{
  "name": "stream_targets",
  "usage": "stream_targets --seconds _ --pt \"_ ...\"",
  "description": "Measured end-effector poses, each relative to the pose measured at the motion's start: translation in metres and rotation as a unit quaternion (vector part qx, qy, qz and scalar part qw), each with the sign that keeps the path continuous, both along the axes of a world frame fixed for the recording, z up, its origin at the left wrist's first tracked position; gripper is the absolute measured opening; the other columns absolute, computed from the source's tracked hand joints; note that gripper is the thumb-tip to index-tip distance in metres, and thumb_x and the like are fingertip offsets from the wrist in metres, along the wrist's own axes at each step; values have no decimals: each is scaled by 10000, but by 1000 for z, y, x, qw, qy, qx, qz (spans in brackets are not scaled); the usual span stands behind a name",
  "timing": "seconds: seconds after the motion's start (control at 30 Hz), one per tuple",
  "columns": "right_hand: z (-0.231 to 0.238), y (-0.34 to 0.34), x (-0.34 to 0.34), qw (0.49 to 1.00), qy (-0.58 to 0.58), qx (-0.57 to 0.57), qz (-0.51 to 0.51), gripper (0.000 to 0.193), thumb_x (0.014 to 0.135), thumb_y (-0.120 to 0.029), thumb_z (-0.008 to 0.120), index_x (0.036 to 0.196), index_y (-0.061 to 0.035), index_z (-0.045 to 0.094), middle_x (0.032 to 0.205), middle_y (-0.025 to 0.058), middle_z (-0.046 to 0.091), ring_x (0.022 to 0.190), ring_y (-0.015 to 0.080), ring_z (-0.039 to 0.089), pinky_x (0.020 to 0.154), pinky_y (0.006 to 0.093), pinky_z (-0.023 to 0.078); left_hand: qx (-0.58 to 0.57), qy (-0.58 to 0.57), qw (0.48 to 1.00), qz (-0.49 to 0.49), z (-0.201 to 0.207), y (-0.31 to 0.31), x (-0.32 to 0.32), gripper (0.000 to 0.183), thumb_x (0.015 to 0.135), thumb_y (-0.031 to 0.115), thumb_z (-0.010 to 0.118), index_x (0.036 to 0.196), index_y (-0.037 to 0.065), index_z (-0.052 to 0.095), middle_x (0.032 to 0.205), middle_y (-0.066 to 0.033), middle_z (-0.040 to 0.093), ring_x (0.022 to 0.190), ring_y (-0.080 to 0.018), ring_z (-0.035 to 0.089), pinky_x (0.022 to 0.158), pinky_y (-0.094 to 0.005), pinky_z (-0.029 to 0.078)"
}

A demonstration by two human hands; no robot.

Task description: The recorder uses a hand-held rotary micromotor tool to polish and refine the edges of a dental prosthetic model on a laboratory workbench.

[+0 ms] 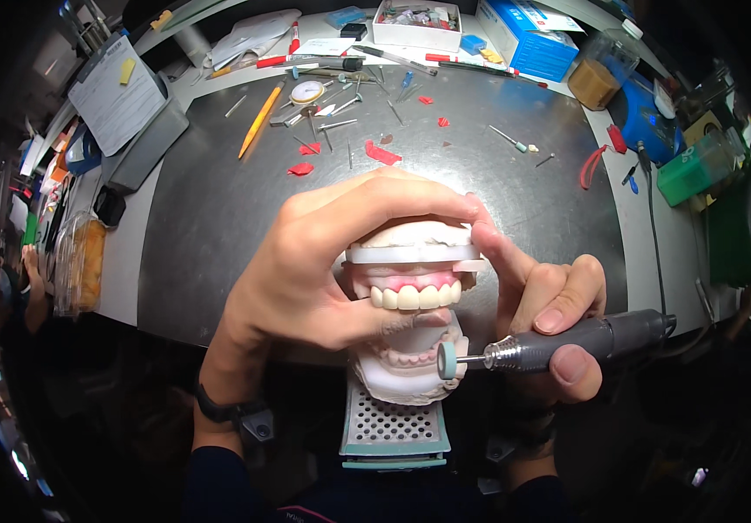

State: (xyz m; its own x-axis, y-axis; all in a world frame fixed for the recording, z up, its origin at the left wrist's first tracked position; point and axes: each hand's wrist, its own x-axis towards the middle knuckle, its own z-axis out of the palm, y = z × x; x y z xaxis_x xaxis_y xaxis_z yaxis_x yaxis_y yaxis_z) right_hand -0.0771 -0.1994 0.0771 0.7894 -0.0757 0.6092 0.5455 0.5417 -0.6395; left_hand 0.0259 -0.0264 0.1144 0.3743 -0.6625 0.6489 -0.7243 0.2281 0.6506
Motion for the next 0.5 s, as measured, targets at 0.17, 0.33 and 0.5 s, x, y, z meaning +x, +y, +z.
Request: stream_targets --seconds 0.17,0.33,0.5 --pt "4 11 -3 997 44 29 -53 214 734 -191 653 825 -76 497 579 87 544 1203 468 475 1129 550 203 12 -51 998 24 -4 3 3 453 674 88 789 1050 -86 607 991 -211 662 908 -261 672 798 -339 538" --pt "0 10 -2 998 25 3 -64 217 769 -206 657 824 -79 490 591 81 540 1202 462 479 1109 560 246 3 -54 998 25 -10 3 3 408 700 62 766 1039 -97 602 985 -216 661 896 -260 676 790 -337 543" --pt "-7 4 2 997 -30 -50 -50 292 823 -301 666 929 -93 489 681 88 568 1194 460 486 1083 590 274 1 -40 999 28 -8 2 0 378 714 52 759 1029 -89 605 988 -209 660 897 -254 673 797 -331 538"
